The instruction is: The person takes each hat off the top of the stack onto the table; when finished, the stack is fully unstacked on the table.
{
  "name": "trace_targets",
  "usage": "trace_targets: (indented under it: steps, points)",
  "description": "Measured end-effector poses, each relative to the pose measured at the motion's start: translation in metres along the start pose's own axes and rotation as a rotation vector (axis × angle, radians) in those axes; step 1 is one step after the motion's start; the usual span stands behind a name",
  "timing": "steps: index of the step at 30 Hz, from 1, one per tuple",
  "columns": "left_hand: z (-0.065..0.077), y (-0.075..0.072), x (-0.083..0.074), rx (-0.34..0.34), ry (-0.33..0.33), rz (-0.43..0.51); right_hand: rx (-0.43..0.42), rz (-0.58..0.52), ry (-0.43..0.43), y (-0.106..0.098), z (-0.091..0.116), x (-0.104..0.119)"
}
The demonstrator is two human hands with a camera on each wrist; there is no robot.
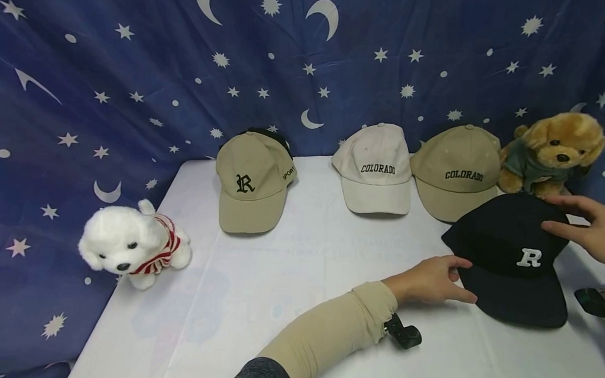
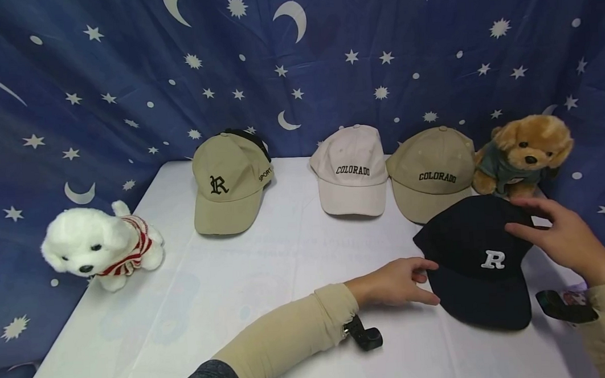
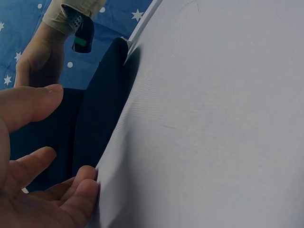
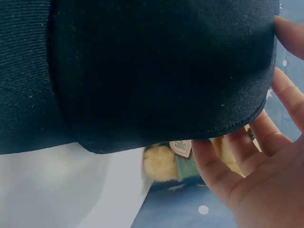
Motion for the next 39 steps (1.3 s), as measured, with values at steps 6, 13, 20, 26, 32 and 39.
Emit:
trace_targets:
  steps: [6, 13, 20, 26, 32, 39]
  points:
    - [0.002, -0.004, 0.003, 0.010, 0.024, 0.019, -0.009, -0.022, 0.012, -0.001, 0.003, -0.001]
    - [0.020, -0.033, 0.014, -0.022, 0.020, 0.143, -0.109, -0.060, -0.047, -0.013, 0.002, 0.007]
    - [0.044, -0.068, 0.021, -0.050, 0.047, 0.138, -0.119, -0.038, -0.114, -0.022, -0.002, 0.033]
    - [0.065, -0.095, 0.025, -0.089, 0.067, 0.070, -0.075, -0.014, -0.169, -0.021, -0.007, 0.059]
    - [0.088, -0.121, 0.028, -0.140, 0.088, 0.075, -0.034, -0.016, -0.186, -0.017, -0.011, 0.087]
    - [0.114, -0.151, 0.036, -0.208, 0.106, 0.095, -0.041, -0.024, -0.269, -0.011, -0.013, 0.115]
Point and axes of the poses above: each hand's wrist, its own z-axis away from the middle knuckle, its own y-axis out of the palm, x = y × z, the point moved 5 cm from there along -z, towards the middle knuckle, and after that the axes turned 7 degrees about z, right-handed, at the moved point
